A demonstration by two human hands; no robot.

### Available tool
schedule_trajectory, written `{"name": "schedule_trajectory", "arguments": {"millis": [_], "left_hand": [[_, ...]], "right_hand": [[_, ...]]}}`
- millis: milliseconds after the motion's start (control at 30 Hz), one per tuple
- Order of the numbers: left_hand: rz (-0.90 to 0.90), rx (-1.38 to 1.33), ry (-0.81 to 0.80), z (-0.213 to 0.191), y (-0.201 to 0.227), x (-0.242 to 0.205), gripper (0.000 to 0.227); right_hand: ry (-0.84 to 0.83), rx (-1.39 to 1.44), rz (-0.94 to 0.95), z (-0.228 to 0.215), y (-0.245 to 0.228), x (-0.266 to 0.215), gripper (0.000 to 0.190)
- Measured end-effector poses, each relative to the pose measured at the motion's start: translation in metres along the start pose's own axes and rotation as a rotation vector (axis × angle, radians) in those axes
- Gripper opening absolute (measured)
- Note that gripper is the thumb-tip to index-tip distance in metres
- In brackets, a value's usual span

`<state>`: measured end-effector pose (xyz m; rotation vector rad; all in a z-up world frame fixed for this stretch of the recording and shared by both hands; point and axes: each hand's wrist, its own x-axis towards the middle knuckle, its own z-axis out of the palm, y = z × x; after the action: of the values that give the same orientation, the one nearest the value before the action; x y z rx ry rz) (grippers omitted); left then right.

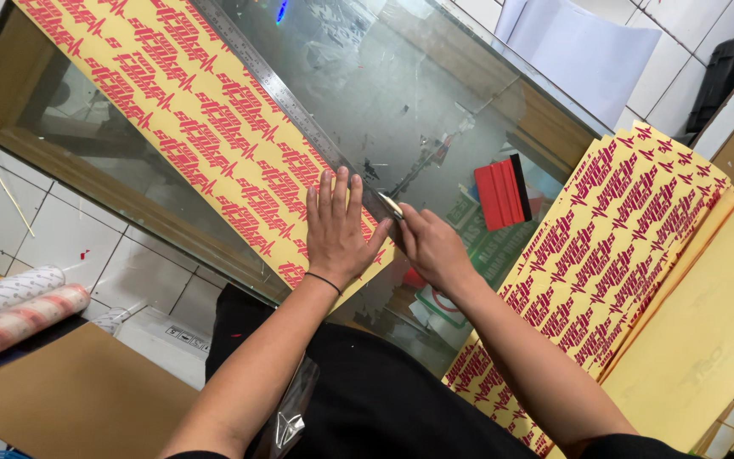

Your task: The person uses a metal ruler and a utility knife to cut a sheet of yellow stickers with red text on a glass table. They align the ruler, cut along the edge, and then peel the cut strip from the main sheet.

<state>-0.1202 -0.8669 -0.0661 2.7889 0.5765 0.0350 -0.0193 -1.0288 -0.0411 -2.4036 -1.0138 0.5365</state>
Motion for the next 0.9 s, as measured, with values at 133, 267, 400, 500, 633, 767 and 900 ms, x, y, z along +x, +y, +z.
{"name": "schedule_trajectory", "arguments": {"millis": [133,267,400,500,633,767,900], "left_hand": [[-0.004,-0.002,-0.005,0.0,0.0,0.0,0.09],[-0.013,-0.006,-0.02,0.0,0.003,-0.001,0.091],[-0.002,-0.015,-0.023,0.003,0.0,-0.001,0.089],[-0.006,-0.017,-0.05,0.003,0.0,-0.002,0.09],[-0.001,-0.014,-0.019,0.008,-0.002,-0.002,0.091],[0.002,-0.188,-0.032,-0.008,-0.008,-0.002,0.102],[0.153,-0.032,-0.025,-0.027,-0.039,-0.032,0.124]], "right_hand": [[-0.061,-0.087,0.047,0.007,-0.003,-0.001,0.037],[-0.099,-0.131,0.094,0.007,-0.001,-0.013,0.034],[-0.094,-0.135,0.104,0.003,0.008,-0.045,0.033],[-0.087,-0.155,0.129,0.004,0.017,-0.078,0.035],[-0.054,-0.219,0.154,0.002,0.028,-0.113,0.039],[0.033,-0.254,0.195,-0.005,0.012,-0.118,0.035],[0.141,-0.163,0.239,0.028,-0.01,-0.096,0.051]]}}
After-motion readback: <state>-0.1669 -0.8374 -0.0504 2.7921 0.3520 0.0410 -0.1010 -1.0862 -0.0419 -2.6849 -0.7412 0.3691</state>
